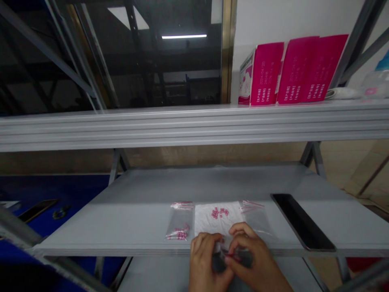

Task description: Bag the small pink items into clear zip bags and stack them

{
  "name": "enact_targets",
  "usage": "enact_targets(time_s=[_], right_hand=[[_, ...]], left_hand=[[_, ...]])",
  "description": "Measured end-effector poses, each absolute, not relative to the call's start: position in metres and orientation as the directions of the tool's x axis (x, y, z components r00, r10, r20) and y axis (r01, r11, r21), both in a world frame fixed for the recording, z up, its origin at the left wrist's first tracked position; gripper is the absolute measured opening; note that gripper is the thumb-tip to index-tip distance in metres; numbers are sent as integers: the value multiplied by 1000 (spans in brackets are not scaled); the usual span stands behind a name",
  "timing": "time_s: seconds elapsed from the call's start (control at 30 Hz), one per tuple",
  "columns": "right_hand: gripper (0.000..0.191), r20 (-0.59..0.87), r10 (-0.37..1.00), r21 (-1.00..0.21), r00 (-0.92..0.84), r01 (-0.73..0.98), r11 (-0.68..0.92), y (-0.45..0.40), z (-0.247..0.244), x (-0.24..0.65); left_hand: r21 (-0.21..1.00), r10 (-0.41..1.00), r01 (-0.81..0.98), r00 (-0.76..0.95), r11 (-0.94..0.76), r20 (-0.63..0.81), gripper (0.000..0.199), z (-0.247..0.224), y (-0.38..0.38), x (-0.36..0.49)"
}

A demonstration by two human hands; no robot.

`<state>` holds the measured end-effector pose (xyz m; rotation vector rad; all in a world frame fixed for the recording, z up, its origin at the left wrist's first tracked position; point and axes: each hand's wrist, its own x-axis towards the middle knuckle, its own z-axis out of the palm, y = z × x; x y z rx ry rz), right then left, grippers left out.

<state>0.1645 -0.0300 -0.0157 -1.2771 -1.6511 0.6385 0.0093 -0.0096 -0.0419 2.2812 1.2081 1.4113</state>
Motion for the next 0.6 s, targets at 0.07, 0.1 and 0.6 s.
enact_targets(time_s=[0.07,0.1,0.6], right_hand=[[12,381,924,-829,-23,434,353,-31,-14,166],[12,401,916,-832,-10,414,369,-32,-12,168],[16,269,959,-963,86,57,265,-40,-16,184]], left_hand=[[608,741,461,189,-646,644,35,-41,-13,10],[665,762,393,178,-635,623,35,-42,-16,11],[904,875,1,252,-428,414,17,-19,-19,5]])
